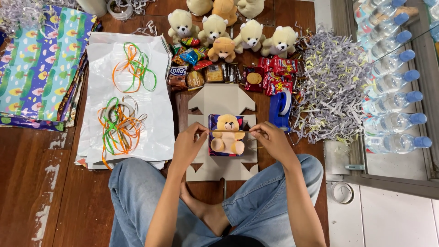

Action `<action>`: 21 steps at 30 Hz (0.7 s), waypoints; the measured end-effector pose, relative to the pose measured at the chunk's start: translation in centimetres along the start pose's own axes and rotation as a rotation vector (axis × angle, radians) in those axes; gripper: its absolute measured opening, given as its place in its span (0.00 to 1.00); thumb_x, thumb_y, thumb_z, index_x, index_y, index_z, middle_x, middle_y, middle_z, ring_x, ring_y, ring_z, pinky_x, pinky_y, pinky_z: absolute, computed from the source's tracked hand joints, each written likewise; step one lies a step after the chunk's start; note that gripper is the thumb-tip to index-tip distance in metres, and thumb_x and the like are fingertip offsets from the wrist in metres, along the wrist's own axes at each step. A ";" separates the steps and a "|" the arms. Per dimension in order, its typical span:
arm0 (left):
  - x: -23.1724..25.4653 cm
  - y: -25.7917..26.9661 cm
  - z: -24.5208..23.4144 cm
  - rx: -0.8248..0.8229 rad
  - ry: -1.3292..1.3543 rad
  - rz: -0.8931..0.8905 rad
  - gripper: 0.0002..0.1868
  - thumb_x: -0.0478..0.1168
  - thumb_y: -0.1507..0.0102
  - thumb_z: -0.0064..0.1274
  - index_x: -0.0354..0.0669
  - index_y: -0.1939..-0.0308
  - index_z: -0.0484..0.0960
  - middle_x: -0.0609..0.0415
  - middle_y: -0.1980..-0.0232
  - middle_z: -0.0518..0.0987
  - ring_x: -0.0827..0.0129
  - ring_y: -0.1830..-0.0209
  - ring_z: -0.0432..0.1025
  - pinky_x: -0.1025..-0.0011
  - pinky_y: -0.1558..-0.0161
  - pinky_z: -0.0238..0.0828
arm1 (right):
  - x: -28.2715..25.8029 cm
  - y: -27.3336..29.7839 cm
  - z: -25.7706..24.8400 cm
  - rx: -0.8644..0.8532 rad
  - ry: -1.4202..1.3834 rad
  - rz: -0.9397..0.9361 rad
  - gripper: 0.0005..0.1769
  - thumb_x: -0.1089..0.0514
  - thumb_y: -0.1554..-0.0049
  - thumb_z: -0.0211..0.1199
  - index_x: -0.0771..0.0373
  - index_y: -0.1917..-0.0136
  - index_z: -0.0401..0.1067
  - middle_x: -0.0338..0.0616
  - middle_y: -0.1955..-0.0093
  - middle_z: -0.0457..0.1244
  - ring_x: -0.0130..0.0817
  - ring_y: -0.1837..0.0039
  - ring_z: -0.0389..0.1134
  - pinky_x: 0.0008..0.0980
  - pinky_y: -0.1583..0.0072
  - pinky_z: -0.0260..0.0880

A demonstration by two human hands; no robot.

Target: The person wraps a small box with patterned paper, folding the edges and securing them with tape. They then place a small teddy bear on top of the wrapped gift and tie a ribbon around the bear and the box.

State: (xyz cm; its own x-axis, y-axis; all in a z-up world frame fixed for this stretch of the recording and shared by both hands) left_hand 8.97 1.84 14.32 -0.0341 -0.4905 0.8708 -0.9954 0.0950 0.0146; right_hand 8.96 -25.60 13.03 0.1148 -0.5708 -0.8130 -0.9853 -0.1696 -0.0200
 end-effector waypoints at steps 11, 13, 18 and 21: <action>-8.5 -10.2 5.1 0.286 0.161 -0.042 0.05 0.33 0.32 0.48 0.37 0.62 0.77 0.50 0.73 0.77 0.70 0.77 0.67 0.74 0.74 0.64 | 12.1 -10.3 5.8 0.291 -0.062 0.156 0.08 0.52 0.39 0.61 0.52 0.51 0.80 0.41 0.61 0.70 0.36 0.57 0.73 0.31 0.54 0.72; -13.5 -11.8 7.7 0.318 0.181 -0.064 0.04 0.32 0.33 0.48 0.37 0.62 0.77 0.47 0.71 0.78 0.68 0.75 0.70 0.72 0.73 0.67 | 15.3 -11.1 8.0 0.283 -0.059 0.241 0.09 0.49 0.39 0.60 0.48 0.52 0.80 0.37 0.63 0.71 0.33 0.59 0.73 0.32 0.54 0.72; -19.2 -10.8 11.0 0.340 0.130 -0.256 0.10 0.40 0.35 0.52 0.34 0.59 0.78 0.32 0.62 0.82 0.38 0.57 0.78 0.50 0.58 0.76 | 18.1 -9.9 10.2 0.262 -0.160 0.532 0.18 0.44 0.39 0.55 0.48 0.45 0.80 0.48 0.44 0.71 0.55 0.36 0.69 0.45 0.36 0.66; -19.0 -9.8 11.7 0.396 0.146 -0.337 0.08 0.41 0.35 0.51 0.39 0.60 0.78 0.37 0.61 0.83 0.43 0.56 0.79 0.54 0.55 0.77 | 19.6 -9.3 11.2 0.288 -0.218 0.629 0.17 0.42 0.39 0.54 0.43 0.44 0.79 0.48 0.41 0.69 0.52 0.33 0.66 0.44 0.34 0.65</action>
Point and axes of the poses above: each hand's wrist, its own y-axis away from the middle knuckle, its own z-axis out of the palm, x = y × z, the point moved 7 cm from there along -y, towards the middle knuckle
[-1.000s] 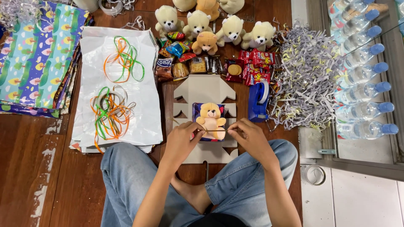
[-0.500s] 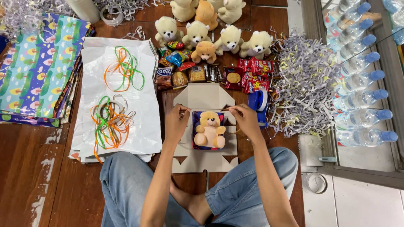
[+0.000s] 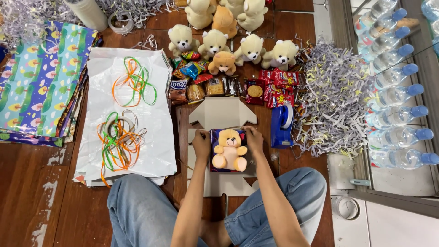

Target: The person wraps a small box with patterned paper, folding the edges and securing them with tape. They then place a small teddy bear on top of the wrapped gift and tie a ribbon around the bear and the box.

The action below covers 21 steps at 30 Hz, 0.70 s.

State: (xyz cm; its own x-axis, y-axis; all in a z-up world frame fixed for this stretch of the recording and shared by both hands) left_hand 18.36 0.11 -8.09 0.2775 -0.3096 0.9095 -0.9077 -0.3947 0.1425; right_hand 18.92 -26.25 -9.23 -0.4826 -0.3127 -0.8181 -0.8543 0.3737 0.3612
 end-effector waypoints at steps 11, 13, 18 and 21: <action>-2.3 0.7 0.2 0.008 0.042 -0.157 0.12 0.47 0.37 0.51 0.44 0.60 0.80 0.39 0.62 0.84 0.42 0.53 0.78 0.51 0.53 0.74 | -0.3 2.0 1.5 0.077 -0.322 -0.066 0.15 0.52 0.37 0.49 0.54 0.50 0.77 0.47 0.49 0.70 0.41 0.39 0.66 0.40 0.33 0.61; -3.7 0.1 0.2 0.009 0.042 -0.176 0.11 0.48 0.38 0.52 0.46 0.61 0.81 0.41 0.63 0.84 0.44 0.54 0.78 0.53 0.54 0.75 | -0.6 2.2 1.6 0.086 -0.318 -0.101 0.14 0.54 0.37 0.50 0.56 0.51 0.77 0.49 0.51 0.70 0.42 0.40 0.66 0.41 0.34 0.62; -5.6 -1.3 0.1 0.009 0.069 -0.125 0.10 0.43 0.39 0.55 0.44 0.60 0.87 0.43 0.65 0.84 0.48 0.60 0.79 0.56 0.57 0.76 | -0.4 2.1 2.0 0.101 -0.331 -0.179 0.12 0.54 0.38 0.54 0.54 0.54 0.79 0.45 0.56 0.70 0.36 0.45 0.68 0.36 0.38 0.65; -4.8 -0.5 -0.5 -0.025 -0.007 -0.104 0.11 0.46 0.37 0.54 0.50 0.57 0.88 0.44 0.61 0.85 0.43 0.55 0.78 0.49 0.53 0.73 | -1.7 3.9 1.3 0.116 -0.357 -0.180 0.13 0.55 0.37 0.53 0.57 0.54 0.79 0.46 0.56 0.70 0.38 0.46 0.68 0.38 0.39 0.65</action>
Point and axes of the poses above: each hand's wrist, its own y-axis away from the middle knuckle, its own z-axis out of the palm, x = y × z, the point moved 7 cm from there along -y, towards the middle knuckle
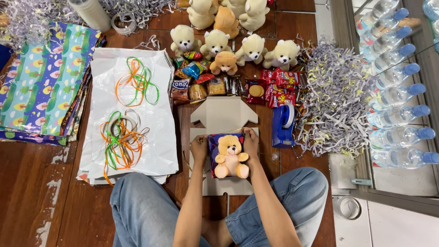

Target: The person wraps a small box with patterned paper, folding the edges and securing them with tape. They then place a small teddy bear on top of the wrapped gift and tie a ribbon around the bear and the box.

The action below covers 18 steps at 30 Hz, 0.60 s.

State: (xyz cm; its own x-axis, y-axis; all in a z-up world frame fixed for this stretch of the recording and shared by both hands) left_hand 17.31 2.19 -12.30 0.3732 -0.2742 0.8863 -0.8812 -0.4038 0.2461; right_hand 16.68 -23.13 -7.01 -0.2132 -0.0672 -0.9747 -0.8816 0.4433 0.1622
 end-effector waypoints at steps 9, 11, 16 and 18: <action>9.2 10.2 -4.2 -0.352 0.180 -0.128 0.38 0.63 0.31 0.38 0.34 0.31 0.70 0.26 0.31 0.68 0.33 0.27 0.57 0.44 0.28 0.53 | -0.2 0.6 -0.3 0.023 0.035 0.107 0.14 0.50 0.38 0.54 0.55 0.49 0.78 0.46 0.51 0.71 0.39 0.44 0.68 0.38 0.39 0.65; 8.2 9.9 -3.7 -0.392 0.181 -0.114 0.43 0.68 0.33 0.41 0.34 0.30 0.66 0.25 0.29 0.65 0.33 0.26 0.55 0.43 0.28 0.51 | 0.8 -0.1 -0.1 0.012 0.063 0.121 0.14 0.48 0.38 0.54 0.53 0.48 0.79 0.45 0.50 0.70 0.39 0.43 0.68 0.39 0.38 0.65; 7.0 9.5 -2.6 -0.405 0.185 -0.090 0.44 0.70 0.35 0.49 0.38 0.30 0.66 0.28 0.29 0.66 0.37 0.26 0.56 0.45 0.28 0.52 | 4.9 -1.7 -1.0 0.008 0.161 0.150 0.17 0.44 0.38 0.56 0.50 0.45 0.79 0.48 0.47 0.70 0.47 0.40 0.69 0.43 0.38 0.66; 5.8 8.8 -2.3 -0.360 0.193 -0.097 0.43 0.70 0.35 0.50 0.38 0.31 0.67 0.29 0.31 0.68 0.39 0.26 0.58 0.46 0.27 0.53 | 5.1 -1.2 -1.2 -0.053 0.332 0.193 0.15 0.40 0.39 0.56 0.40 0.47 0.80 0.38 0.50 0.72 0.41 0.43 0.72 0.38 0.44 0.70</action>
Point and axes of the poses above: each hand's wrist, its own y-axis away from the middle knuckle, its own z-axis out of the palm, x = y × z, the point moved 7 cm from there along -y, towards the middle knuckle
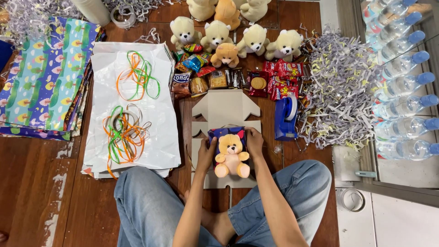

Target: The person wraps a small box with patterned paper, folding the edges and securing them with tape. They then place a small teddy bear on top of the wrapped gift and tie a ribbon around the bear and the box.

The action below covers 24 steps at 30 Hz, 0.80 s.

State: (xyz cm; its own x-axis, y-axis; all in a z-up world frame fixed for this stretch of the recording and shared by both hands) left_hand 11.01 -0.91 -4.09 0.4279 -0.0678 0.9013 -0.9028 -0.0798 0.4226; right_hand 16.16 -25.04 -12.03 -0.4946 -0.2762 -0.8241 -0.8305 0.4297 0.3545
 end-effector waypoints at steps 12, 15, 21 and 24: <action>1.3 0.5 0.4 0.182 -0.435 0.193 0.37 0.65 0.29 0.36 0.28 0.47 0.74 0.32 0.53 0.76 0.35 0.46 0.72 0.45 0.45 0.68 | -2.1 8.4 -5.0 -0.418 0.482 -0.206 0.20 0.62 0.41 0.54 0.68 0.38 0.76 0.64 0.45 0.70 0.61 0.41 0.70 0.50 0.40 0.72; -0.7 -1.0 0.4 0.209 -0.629 0.166 0.40 0.69 0.29 0.33 0.30 0.47 0.76 0.36 0.55 0.77 0.39 0.51 0.75 0.46 0.50 0.73 | -3.9 10.9 -6.4 -0.474 0.471 -0.232 0.21 0.65 0.37 0.51 0.70 0.32 0.70 0.65 0.41 0.69 0.57 0.40 0.70 0.45 0.39 0.72; 0.0 -0.7 -0.6 0.203 -0.761 0.204 0.42 0.71 0.30 0.33 0.30 0.59 0.79 0.38 0.67 0.79 0.37 0.61 0.78 0.45 0.58 0.75 | -6.2 12.8 -8.1 -0.295 0.251 -0.456 0.21 0.64 0.37 0.51 0.58 0.33 0.73 0.63 0.57 0.70 0.53 0.50 0.72 0.46 0.47 0.73; -0.7 -0.5 -1.9 0.184 -0.749 0.217 0.39 0.68 0.28 0.30 0.35 0.58 0.80 0.38 0.67 0.81 0.39 0.59 0.78 0.46 0.58 0.75 | -6.5 12.9 -7.4 -0.305 0.116 -0.495 0.19 0.65 0.37 0.52 0.55 0.36 0.76 0.55 0.56 0.72 0.40 0.52 0.71 0.41 0.46 0.72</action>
State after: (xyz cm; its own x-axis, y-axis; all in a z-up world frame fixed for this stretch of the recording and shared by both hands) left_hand 11.08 1.02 -4.73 0.2173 -0.7449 0.6308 -0.9756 -0.1461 0.1636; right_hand 6.81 -24.09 1.19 -0.0396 -0.4805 -0.8761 -0.9972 -0.0361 0.0649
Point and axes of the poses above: each hand's wrist, its own y-axis away from the middle knuckle, its own z-axis out of the palm, x = y × z, the point moved 7 cm from there along -y, towards the middle knuckle
